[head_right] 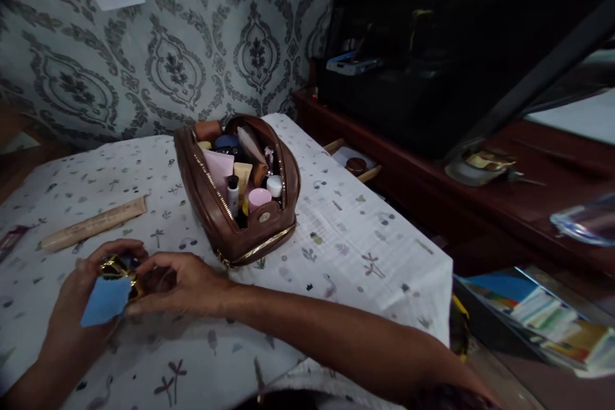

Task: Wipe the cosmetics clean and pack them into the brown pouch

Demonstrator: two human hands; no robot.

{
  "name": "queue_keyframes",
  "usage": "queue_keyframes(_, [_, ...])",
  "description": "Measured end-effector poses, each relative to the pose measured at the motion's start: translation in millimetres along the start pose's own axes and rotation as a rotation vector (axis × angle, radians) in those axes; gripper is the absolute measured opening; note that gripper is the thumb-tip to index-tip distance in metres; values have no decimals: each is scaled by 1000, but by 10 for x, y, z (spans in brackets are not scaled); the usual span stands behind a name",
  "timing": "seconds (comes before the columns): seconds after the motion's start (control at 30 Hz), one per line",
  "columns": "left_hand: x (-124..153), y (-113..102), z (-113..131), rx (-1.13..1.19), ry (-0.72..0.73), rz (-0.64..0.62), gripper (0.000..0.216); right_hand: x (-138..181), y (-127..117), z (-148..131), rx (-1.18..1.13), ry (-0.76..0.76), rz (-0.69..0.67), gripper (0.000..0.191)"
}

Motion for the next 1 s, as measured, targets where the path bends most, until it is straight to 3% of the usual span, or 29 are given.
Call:
queue_keyframes(0.17, [27,180,-97,-62,29,-179,60,24,-196,-147,129,-229,246,37])
queue_keyframes(0.27, [5,167,-142,-114,54,-145,54,118,-211,-291,244,-350,345,40])
queue_keyframes(0.43, [-50,129,-45,-302,219,-95,41,283,-160,-501,252,-393,340,46])
queue_keyframes(0.7, [153,276,424,-574,729,-186,16,564,64,-931,774,-538,354,24])
queue_keyframes(0.87, [276,432,805,-623,853,-240,13,898,258,-1204,1197,-623,302,25])
queue_keyframes(1.0, [362,652,1035,-648,889,-347,24,1362,162,-1505,1145,-747,357,22])
Point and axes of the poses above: each hand's wrist, its own x-axis away from the middle knuckle, its own y-axis out of the palm, z = x × y, the point moved 10 cm from there along -x, towards the middle knuckle, and after that the axes turned 6 degrees about y, right-handed, at the moved point
